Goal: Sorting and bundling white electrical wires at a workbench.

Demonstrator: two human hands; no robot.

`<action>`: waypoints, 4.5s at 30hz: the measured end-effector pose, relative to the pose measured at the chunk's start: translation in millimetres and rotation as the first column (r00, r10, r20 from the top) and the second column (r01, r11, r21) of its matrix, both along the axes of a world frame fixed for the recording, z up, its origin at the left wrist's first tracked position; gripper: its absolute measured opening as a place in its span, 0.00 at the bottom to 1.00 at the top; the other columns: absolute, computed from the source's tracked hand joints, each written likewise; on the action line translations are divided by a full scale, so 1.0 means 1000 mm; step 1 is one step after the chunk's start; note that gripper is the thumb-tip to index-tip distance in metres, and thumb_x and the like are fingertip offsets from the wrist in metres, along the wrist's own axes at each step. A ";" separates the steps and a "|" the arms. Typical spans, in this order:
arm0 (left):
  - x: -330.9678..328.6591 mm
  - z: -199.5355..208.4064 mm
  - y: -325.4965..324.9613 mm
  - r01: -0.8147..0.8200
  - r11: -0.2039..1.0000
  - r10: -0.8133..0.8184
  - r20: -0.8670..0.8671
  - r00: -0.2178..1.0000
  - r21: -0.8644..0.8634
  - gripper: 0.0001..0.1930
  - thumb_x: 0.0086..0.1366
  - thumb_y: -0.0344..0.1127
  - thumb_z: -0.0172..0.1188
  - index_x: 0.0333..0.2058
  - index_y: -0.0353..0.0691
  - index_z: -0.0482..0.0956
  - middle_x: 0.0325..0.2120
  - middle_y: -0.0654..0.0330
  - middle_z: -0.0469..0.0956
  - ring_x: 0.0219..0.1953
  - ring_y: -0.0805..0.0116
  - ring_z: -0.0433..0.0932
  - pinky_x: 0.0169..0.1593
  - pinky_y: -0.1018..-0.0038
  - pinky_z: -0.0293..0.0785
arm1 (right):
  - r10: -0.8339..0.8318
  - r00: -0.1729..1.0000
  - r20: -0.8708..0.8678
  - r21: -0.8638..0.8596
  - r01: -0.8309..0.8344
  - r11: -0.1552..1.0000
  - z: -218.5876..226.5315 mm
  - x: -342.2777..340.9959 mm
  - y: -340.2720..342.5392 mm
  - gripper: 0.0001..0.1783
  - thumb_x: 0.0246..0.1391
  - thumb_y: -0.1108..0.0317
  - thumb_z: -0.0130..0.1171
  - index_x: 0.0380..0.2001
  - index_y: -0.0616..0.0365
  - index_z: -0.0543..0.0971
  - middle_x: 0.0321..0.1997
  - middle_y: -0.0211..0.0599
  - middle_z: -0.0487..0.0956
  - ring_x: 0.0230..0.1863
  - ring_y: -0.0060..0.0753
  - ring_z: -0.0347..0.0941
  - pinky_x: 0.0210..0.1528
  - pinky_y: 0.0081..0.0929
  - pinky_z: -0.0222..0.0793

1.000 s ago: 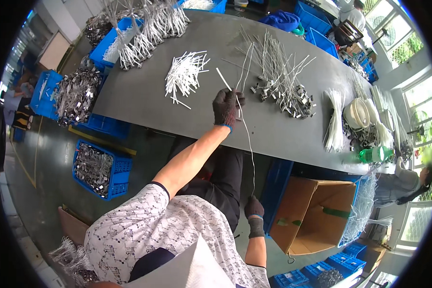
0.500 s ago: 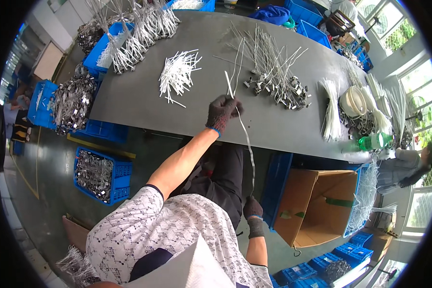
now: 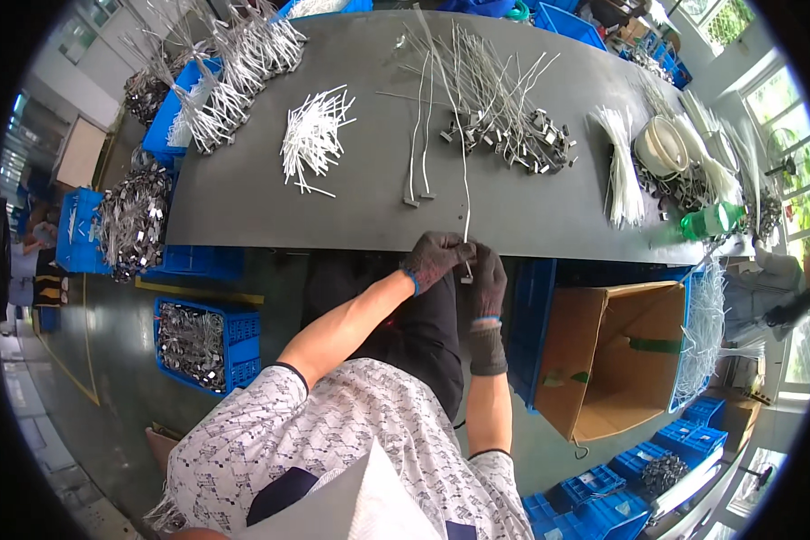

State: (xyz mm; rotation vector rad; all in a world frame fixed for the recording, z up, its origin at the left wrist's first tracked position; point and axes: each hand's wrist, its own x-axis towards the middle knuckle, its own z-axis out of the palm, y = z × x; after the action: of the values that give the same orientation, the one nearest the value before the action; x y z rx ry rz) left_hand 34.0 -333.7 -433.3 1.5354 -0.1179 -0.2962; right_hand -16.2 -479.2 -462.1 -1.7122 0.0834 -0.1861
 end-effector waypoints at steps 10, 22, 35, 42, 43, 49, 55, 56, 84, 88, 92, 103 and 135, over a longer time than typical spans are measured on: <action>0.061 -0.023 0.053 -0.084 0.992 0.100 -0.180 0.979 0.094 0.16 0.66 0.44 0.64 0.38 0.34 0.85 0.27 0.62 0.83 0.30 0.76 0.79 0.36 0.74 0.76 | 0.005 0.936 -0.352 -0.041 -0.021 0.999 -0.012 0.115 0.005 0.28 0.65 0.49 0.55 0.59 0.56 0.71 0.28 0.46 0.82 0.27 0.57 0.78 0.33 0.46 0.74; 0.109 -0.032 0.216 -0.226 0.306 0.510 0.041 0.859 0.925 0.27 0.63 0.56 0.50 0.37 0.38 0.86 0.39 0.40 0.82 0.44 0.41 0.82 0.47 0.52 0.78 | -0.195 0.980 0.037 -0.896 0.119 0.429 -0.044 0.254 -0.099 0.16 0.59 0.60 0.56 0.47 0.53 0.79 0.47 0.57 0.79 0.47 0.63 0.76 0.48 0.51 0.73; 0.111 -0.101 0.253 -0.124 0.200 0.417 0.030 0.909 0.972 0.15 0.62 0.45 0.59 0.38 0.42 0.85 0.37 0.50 0.86 0.44 0.52 0.85 0.43 0.58 0.82 | -0.128 0.968 -0.215 -0.060 0.118 0.991 -0.070 -0.029 -0.086 0.25 0.63 0.69 0.56 0.63 0.61 0.69 0.40 0.30 0.79 0.40 0.27 0.74 0.43 0.26 0.72; 0.066 -0.107 0.223 -0.494 0.866 0.344 -0.619 0.706 -0.082 0.08 0.61 0.38 0.66 0.30 0.41 0.80 0.24 0.60 0.79 0.33 0.71 0.83 0.33 0.73 0.79 | 0.074 0.585 -0.808 -0.553 -0.795 0.248 -0.188 -0.242 -0.151 0.14 0.60 0.65 0.53 0.45 0.56 0.81 0.43 0.58 0.82 0.49 0.61 0.78 0.49 0.49 0.75; 0.061 -0.099 0.204 -0.522 0.811 0.286 -0.600 0.747 -0.264 0.07 0.62 0.35 0.66 0.32 0.40 0.80 0.25 0.59 0.79 0.32 0.70 0.82 0.34 0.72 0.80 | 0.153 0.633 -0.759 -0.599 -0.771 0.218 -0.190 -0.249 -0.153 0.13 0.60 0.65 0.52 0.44 0.56 0.81 0.42 0.58 0.82 0.49 0.61 0.78 0.48 0.50 0.75; 0.084 -0.023 0.065 -0.490 0.666 0.241 -0.460 0.855 -0.562 0.06 0.68 0.30 0.62 0.38 0.34 0.77 0.31 0.55 0.81 0.33 0.62 0.84 0.42 0.65 0.86 | 0.080 0.835 -0.544 -0.673 -0.491 0.552 -0.117 -0.158 -0.091 0.13 0.59 0.65 0.53 0.43 0.53 0.82 0.41 0.55 0.83 0.46 0.61 0.79 0.44 0.50 0.76; 0.112 0.030 0.052 -0.610 0.542 0.554 -0.300 0.777 -0.579 0.08 0.72 0.33 0.58 0.39 0.33 0.75 0.32 0.53 0.82 0.30 0.64 0.85 0.37 0.67 0.87 | 0.033 0.806 -0.591 -0.729 -0.552 0.405 -0.064 -0.120 -0.071 0.10 0.59 0.66 0.53 0.41 0.54 0.81 0.41 0.53 0.83 0.45 0.61 0.80 0.42 0.51 0.77; 0.112 0.033 0.057 -0.613 0.551 0.625 -0.206 0.753 -0.567 0.08 0.72 0.33 0.58 0.39 0.33 0.75 0.32 0.54 0.82 0.30 0.64 0.85 0.37 0.67 0.86 | 0.011 0.789 -0.615 -0.726 -0.571 0.382 -0.064 -0.127 -0.075 0.10 0.59 0.66 0.53 0.40 0.54 0.80 0.41 0.53 0.83 0.45 0.61 0.80 0.43 0.51 0.77; 0.021 -0.013 0.006 -0.115 0.984 0.103 0.090 0.991 0.136 0.17 0.65 0.44 0.65 0.30 0.32 0.84 0.19 0.64 0.79 0.25 0.80 0.72 0.31 0.74 0.71 | 0.107 0.966 0.235 -0.535 0.036 0.844 -0.011 -0.014 -0.010 0.20 0.60 0.72 0.56 0.56 0.63 0.72 0.48 0.52 0.77 0.44 0.51 0.76 0.46 0.41 0.75; 0.008 -0.015 0.011 -0.094 0.994 0.097 -0.051 0.994 0.046 0.13 0.67 0.39 0.64 0.37 0.34 0.86 0.25 0.62 0.84 0.29 0.80 0.78 0.34 0.76 0.75 | 0.073 0.992 0.100 -0.458 -0.019 0.889 -0.023 0.048 0.012 0.24 0.60 0.75 0.54 0.60 0.66 0.67 0.57 0.59 0.73 0.52 0.59 0.74 0.52 0.43 0.74; 0.036 -0.016 0.030 -0.071 0.997 0.062 -0.174 0.983 -0.041 0.13 0.67 0.41 0.63 0.34 0.35 0.87 0.26 0.60 0.85 0.30 0.78 0.81 0.36 0.75 0.76 | 0.183 0.973 0.143 -0.442 -0.103 0.891 -0.033 0.073 0.016 0.22 0.63 0.72 0.53 0.59 0.65 0.69 0.54 0.59 0.75 0.53 0.57 0.75 0.53 0.41 0.74; 0.111 -0.041 0.180 -0.416 0.565 0.396 0.208 0.894 0.713 0.19 0.66 0.52 0.55 0.43 0.44 0.82 0.39 0.47 0.83 0.43 0.45 0.82 0.46 0.57 0.77 | -0.187 0.981 0.056 -0.856 0.143 0.496 -0.021 0.264 -0.112 0.27 0.58 0.59 0.58 0.61 0.49 0.70 0.58 0.61 0.73 0.55 0.64 0.73 0.56 0.51 0.72; 0.110 -0.127 0.334 -0.244 0.213 0.436 0.132 0.890 0.946 0.13 0.59 0.44 0.60 0.32 0.41 0.85 0.31 0.51 0.86 0.36 0.53 0.86 0.40 0.58 0.80 | -0.416 0.607 -0.677 -0.729 -0.477 0.491 -0.141 -0.206 -0.155 0.16 0.62 0.59 0.51 0.47 0.57 0.76 0.44 0.56 0.82 0.50 0.65 0.77 0.49 0.53 0.74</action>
State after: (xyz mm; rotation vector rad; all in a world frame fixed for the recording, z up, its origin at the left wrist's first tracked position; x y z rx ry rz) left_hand 144.3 0.5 -560.7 2.6979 0.6992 -0.1007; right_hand -222.5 -634.2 -603.0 -2.7511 0.7696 0.7977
